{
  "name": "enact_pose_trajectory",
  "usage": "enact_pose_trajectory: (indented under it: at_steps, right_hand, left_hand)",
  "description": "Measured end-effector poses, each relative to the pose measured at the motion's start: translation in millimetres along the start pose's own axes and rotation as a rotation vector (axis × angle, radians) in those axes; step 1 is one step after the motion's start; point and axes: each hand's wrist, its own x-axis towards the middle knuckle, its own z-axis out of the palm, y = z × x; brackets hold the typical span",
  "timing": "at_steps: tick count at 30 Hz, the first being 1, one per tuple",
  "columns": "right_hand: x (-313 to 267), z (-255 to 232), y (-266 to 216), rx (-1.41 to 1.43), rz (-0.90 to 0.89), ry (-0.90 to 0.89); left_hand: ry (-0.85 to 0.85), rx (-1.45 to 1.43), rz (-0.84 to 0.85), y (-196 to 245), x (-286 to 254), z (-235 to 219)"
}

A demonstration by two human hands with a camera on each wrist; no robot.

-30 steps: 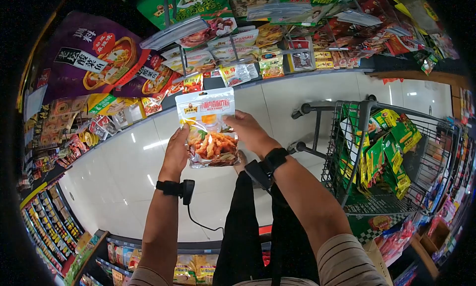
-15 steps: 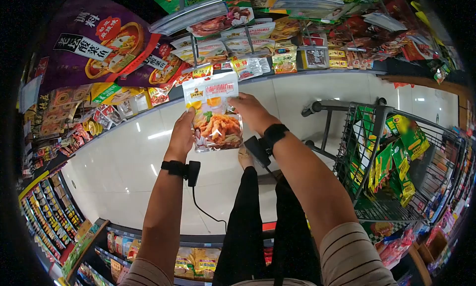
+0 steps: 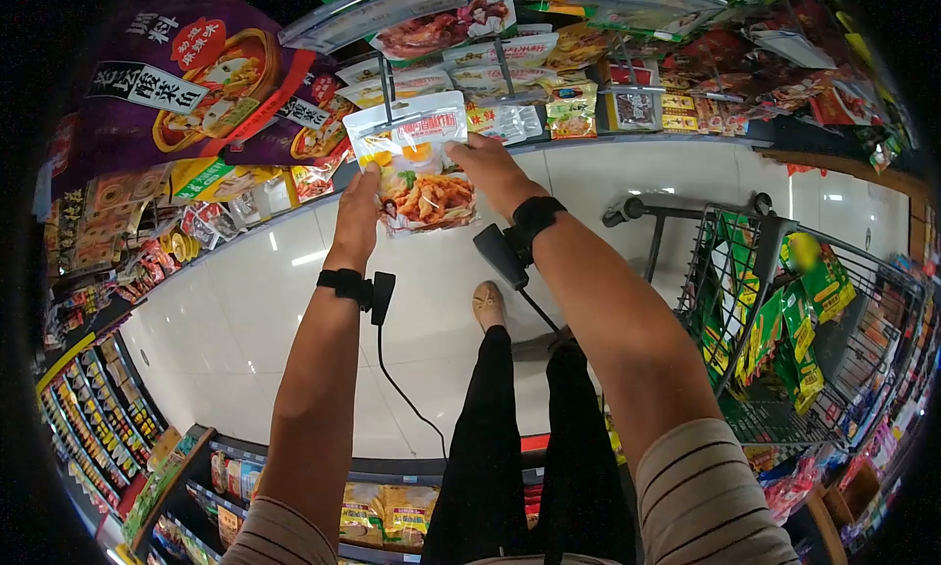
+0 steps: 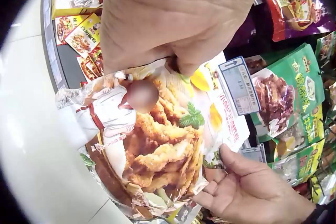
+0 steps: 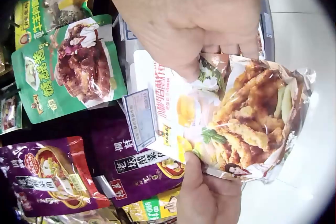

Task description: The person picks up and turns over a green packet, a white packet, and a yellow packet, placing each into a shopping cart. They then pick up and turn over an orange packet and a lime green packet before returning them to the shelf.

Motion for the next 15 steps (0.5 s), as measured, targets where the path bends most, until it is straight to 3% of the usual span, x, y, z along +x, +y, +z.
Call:
enact_pose_trajectory:
  at_steps: [11, 15]
  right_hand:
    - [48.2, -0.8, 8.7, -0.098, -0.122, 0.018]
    - [52.6, 6.4, 8.5, -0.179, -0.264, 0.172]
  left_hand:
    - [0.022, 0.035, -0.008, 19.3, 10.7, 9.0]
    - [0.014, 0.075, -0.021, 10.8, 30.5, 3.5]
